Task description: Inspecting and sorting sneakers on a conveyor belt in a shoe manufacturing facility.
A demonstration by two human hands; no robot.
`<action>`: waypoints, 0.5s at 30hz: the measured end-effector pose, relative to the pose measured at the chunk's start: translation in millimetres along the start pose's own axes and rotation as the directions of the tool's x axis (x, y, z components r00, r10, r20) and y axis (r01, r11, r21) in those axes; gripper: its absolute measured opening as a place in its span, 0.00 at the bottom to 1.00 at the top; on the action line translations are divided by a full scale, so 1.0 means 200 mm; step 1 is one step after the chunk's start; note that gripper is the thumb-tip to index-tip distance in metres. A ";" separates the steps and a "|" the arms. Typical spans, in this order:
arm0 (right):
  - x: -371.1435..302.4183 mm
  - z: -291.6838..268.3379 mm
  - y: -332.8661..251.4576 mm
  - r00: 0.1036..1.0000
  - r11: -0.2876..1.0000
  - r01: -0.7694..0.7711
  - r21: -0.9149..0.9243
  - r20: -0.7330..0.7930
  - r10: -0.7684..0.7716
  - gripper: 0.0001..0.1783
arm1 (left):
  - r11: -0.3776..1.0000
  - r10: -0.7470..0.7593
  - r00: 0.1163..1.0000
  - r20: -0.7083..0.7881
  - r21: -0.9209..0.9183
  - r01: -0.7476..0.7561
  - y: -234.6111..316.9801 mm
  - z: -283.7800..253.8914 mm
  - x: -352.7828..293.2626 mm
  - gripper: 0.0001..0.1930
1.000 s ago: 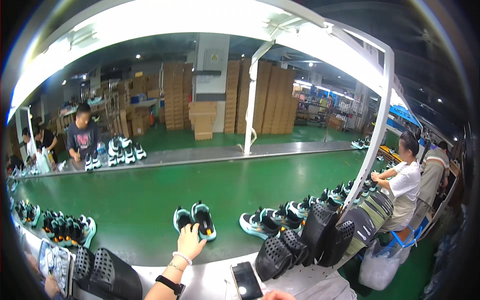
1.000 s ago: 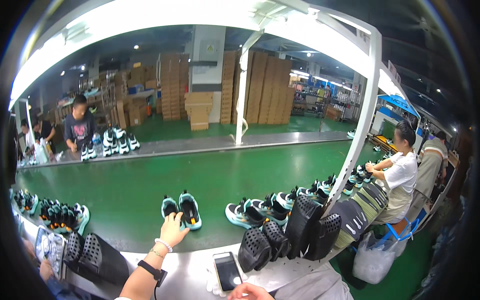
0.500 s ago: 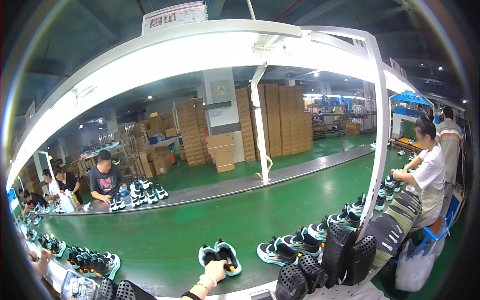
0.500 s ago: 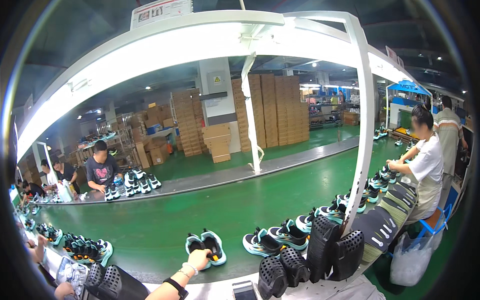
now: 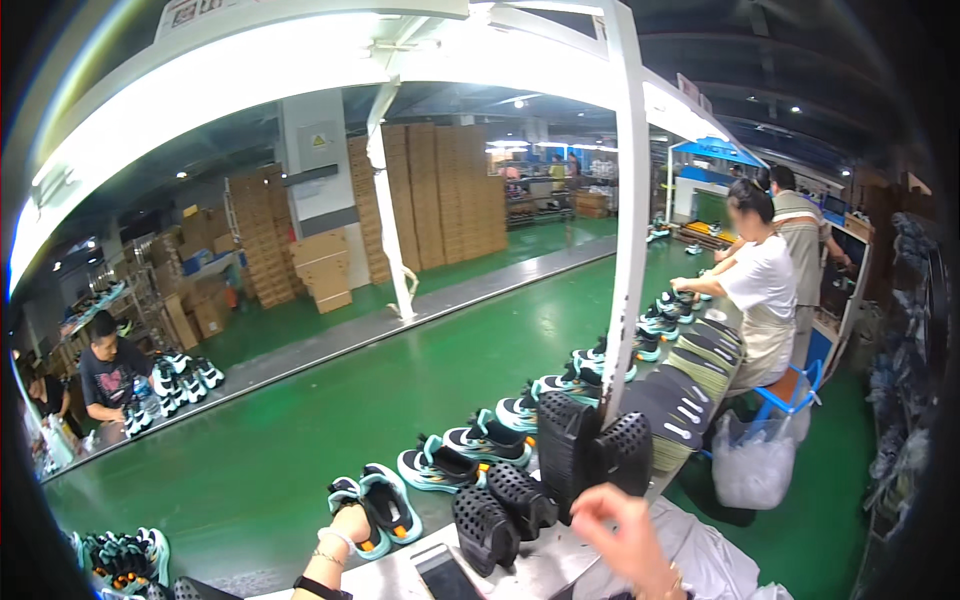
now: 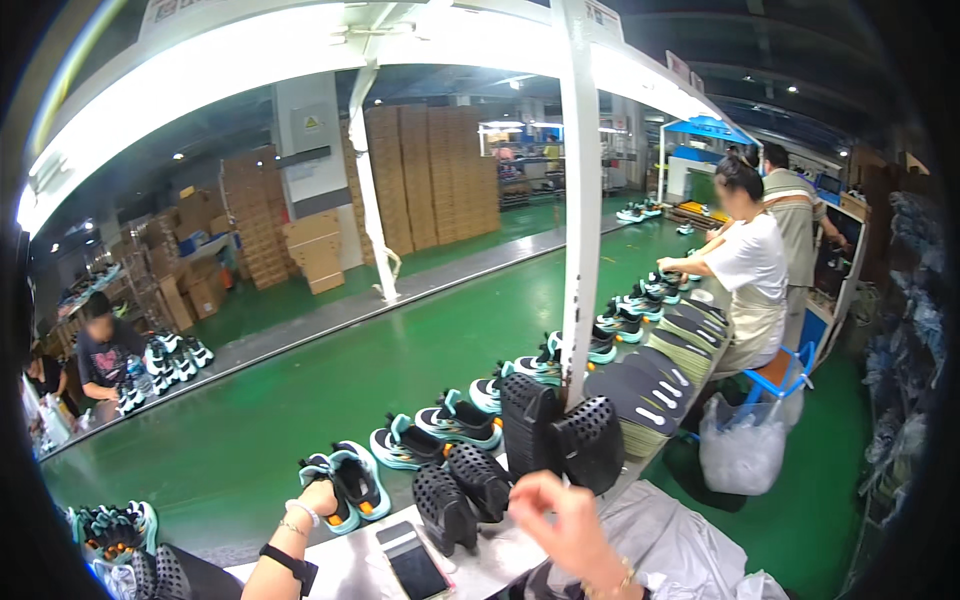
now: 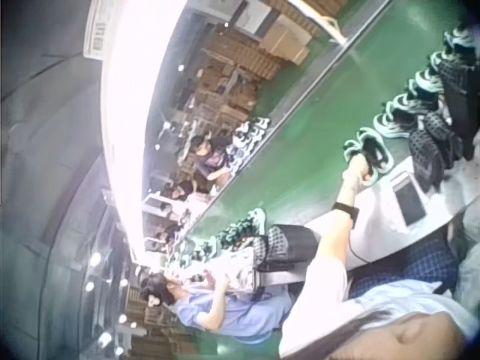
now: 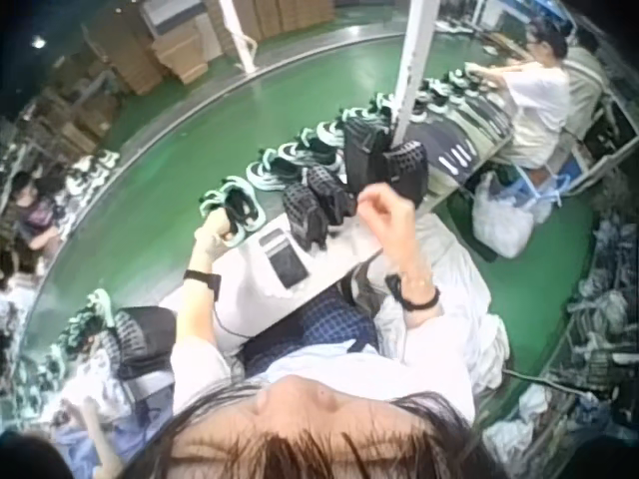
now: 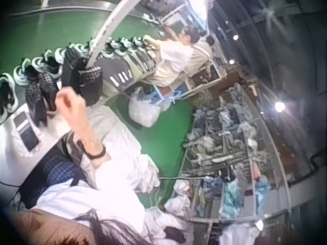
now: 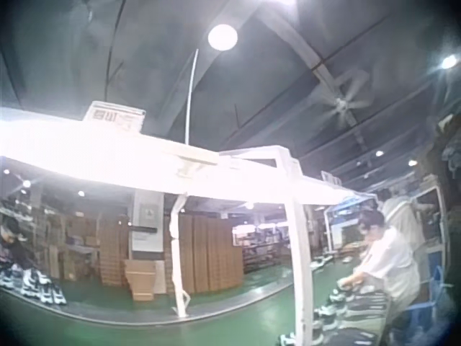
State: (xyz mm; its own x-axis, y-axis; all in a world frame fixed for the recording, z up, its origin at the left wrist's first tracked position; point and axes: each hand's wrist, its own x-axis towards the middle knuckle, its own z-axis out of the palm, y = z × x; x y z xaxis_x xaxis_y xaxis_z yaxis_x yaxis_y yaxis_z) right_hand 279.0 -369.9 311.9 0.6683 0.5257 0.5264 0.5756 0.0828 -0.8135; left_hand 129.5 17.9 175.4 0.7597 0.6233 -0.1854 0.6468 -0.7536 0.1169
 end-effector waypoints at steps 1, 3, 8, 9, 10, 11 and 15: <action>0.11 -0.06 -0.06 1.000 0.997 -0.007 -0.081 -0.009 0.006 0.06 | 0.996 0.046 0.996 0.071 0.069 -0.051 -0.05 0.04 0.09 0.16; 0.33 -0.12 -0.13 0.999 0.936 -0.015 -0.352 -0.051 -0.003 0.09 | 0.995 0.050 0.978 0.202 0.073 -0.066 -0.22 0.19 0.26 0.21; 0.74 -0.15 0.19 0.973 0.373 -0.063 -0.926 0.026 0.230 0.26 | 0.984 -0.154 0.974 0.164 0.113 0.136 -0.03 0.12 0.37 0.24; 0.78 -0.13 0.25 0.974 0.374 -0.051 -0.926 0.037 0.224 0.26 | 0.985 -0.139 0.986 0.097 0.118 0.127 -0.04 0.14 0.37 0.23; 0.81 -0.10 0.27 0.948 0.310 -0.006 -0.951 0.093 0.304 0.28 | 0.985 -0.129 0.991 0.030 0.121 0.124 -0.08 0.16 0.35 0.22; 0.82 -0.08 0.29 0.913 0.248 0.049 -0.968 0.144 0.381 0.31 | 0.983 -0.148 0.989 0.027 0.110 0.144 -0.11 0.21 0.35 0.22; 0.85 -0.04 0.28 0.866 0.275 0.094 -0.957 0.215 0.452 0.35 | 0.981 -0.183 0.983 -0.018 -0.066 0.181 -0.21 0.34 0.27 0.12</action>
State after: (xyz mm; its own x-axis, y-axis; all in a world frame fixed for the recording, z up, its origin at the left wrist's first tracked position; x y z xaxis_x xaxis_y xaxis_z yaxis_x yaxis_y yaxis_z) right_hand 429.0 -282.4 358.4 0.7376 0.6744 0.0345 0.6719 -0.7380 0.0623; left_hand 139.6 69.1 94.9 0.6297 0.7544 -0.1857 0.7769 -0.6126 0.1455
